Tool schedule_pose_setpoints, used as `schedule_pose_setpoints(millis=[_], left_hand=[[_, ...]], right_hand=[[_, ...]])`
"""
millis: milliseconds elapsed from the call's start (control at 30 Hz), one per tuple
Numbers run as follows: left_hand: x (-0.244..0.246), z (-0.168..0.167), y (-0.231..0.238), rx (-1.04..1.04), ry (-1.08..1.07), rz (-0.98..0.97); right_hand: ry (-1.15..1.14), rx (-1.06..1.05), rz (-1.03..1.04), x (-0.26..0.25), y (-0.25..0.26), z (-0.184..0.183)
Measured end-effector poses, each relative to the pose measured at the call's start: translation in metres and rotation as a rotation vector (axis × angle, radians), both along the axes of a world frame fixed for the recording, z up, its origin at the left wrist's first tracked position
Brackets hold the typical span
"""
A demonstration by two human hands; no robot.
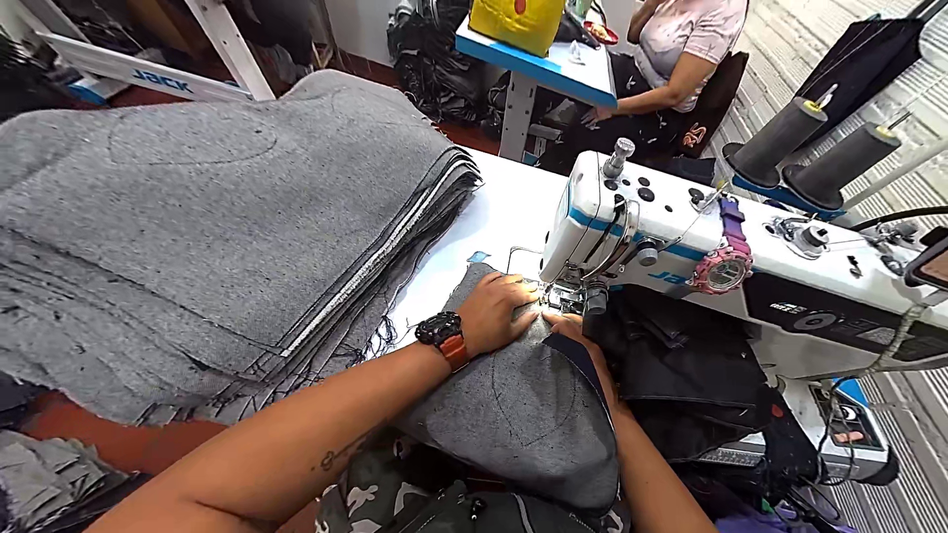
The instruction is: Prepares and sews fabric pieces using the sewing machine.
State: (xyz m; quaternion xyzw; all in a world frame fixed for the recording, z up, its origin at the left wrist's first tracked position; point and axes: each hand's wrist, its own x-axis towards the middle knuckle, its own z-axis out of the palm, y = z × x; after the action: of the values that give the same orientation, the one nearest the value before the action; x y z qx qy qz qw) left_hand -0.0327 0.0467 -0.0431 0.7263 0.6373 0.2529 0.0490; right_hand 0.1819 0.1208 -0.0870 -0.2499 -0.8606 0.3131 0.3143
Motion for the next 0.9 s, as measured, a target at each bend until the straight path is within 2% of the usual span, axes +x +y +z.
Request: schedule_pose_setpoints(millis=[67, 133, 167, 267, 333, 367, 433, 500, 567, 600, 700, 767, 833, 900], left_hand=[[-0.007, 0.001, 0.003, 0.003, -0.016, -0.043], [-0.011, 0.000, -0.008, -0.029, -0.011, 0.041], [-0.010, 0.005, -0.023, -0.086, -0.009, 0.161], [-0.001, 0.026, -0.099, -0.222, -0.018, 0.585], [0.010, 0.025, -0.151, -0.164, 0.004, 0.744], [0.017, 0.021, -0.170, -0.126, 0.019, 0.761], [0.028, 0.010, -0.190, -0.058, 0.033, 0.686], [0.030, 0.018, -0.190, -0.113, -0.045, 0.556], [0.012, 0.064, -0.177, -0.257, -0.161, 0.457], [0.000, 0.094, -0.167, -0.262, -0.122, 0.416], [-0.041, 0.175, -0.119, -0.133, 0.266, 0.272], [-0.058, 0.201, -0.085, -0.034, 0.549, 0.150], [-0.041, 0.199, -0.066, -0.023, 0.584, 0.072], [0.013, 0.164, -0.073, -0.124, 0.356, 0.038]], right_hand=[[-0.047, -0.014, -0.013, -0.003, 0.004, -0.001], [-0.027, -0.090, 0.002, -0.007, 0.013, -0.005], [0.014, -0.121, 0.016, -0.006, 0.017, -0.009], [0.103, -0.226, -0.025, -0.001, -0.005, 0.011], [0.148, -0.173, -0.039, 0.004, -0.018, 0.020], [0.139, -0.138, -0.059, 0.005, -0.022, 0.024], [0.115, -0.074, -0.067, 0.006, -0.021, 0.022], [0.094, -0.113, -0.080, 0.006, -0.023, 0.024], [0.026, -0.211, -0.147, 0.002, -0.028, 0.032], [-0.045, -0.234, -0.174, 0.000, -0.037, 0.039], [-0.259, -0.016, -0.175, 0.000, -0.092, 0.058], [-0.450, 0.119, -0.149, -0.009, -0.121, 0.061], [-0.516, 0.138, -0.075, -0.008, -0.139, 0.067], [-0.561, 0.024, 0.064, 0.005, -0.143, 0.081]])
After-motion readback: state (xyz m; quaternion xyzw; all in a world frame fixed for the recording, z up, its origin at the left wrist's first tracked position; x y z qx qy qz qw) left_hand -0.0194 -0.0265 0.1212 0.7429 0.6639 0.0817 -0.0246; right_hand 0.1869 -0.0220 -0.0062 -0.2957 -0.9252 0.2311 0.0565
